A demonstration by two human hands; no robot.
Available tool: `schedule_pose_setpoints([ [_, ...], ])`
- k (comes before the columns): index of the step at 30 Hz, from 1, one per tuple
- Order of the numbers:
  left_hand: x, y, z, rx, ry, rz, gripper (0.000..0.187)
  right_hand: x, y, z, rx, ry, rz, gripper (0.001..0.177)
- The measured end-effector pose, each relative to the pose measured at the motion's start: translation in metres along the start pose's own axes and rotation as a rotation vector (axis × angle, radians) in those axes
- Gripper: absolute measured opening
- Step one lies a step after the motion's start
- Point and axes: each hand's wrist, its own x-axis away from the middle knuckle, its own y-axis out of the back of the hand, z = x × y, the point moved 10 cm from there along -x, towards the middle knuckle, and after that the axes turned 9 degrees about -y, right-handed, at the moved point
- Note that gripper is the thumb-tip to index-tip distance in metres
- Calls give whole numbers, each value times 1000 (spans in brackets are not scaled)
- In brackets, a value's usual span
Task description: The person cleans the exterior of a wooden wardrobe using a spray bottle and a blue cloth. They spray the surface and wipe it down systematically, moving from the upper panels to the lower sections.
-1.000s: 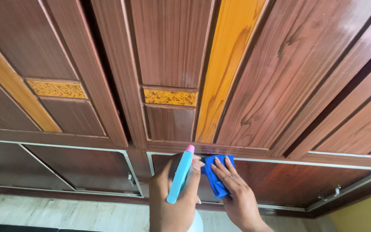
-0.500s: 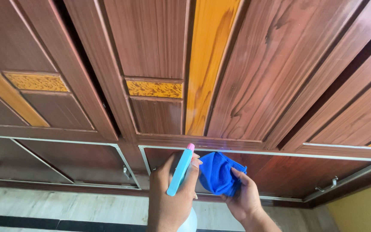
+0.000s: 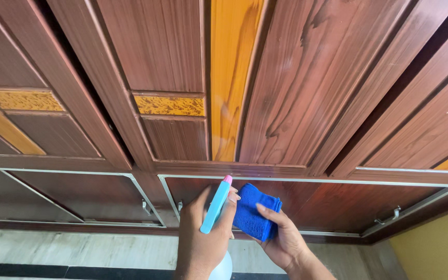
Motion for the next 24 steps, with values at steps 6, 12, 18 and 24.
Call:
schedule_pose_setpoints([
  [6,3,-4,-17,-50,-188,-7,16,6,-6,4,67,34,78,45],
  [12,16,-12,-16,-80,-118,25,23,10,11,19,164,190,-78,39],
  [18,29,-18,-19,-66,-162,65,25,11,36,17,101,181,-251,35],
  [24,31,-6,16,30,-145,-26,29,4,38,15,190,176,-256,34],
])
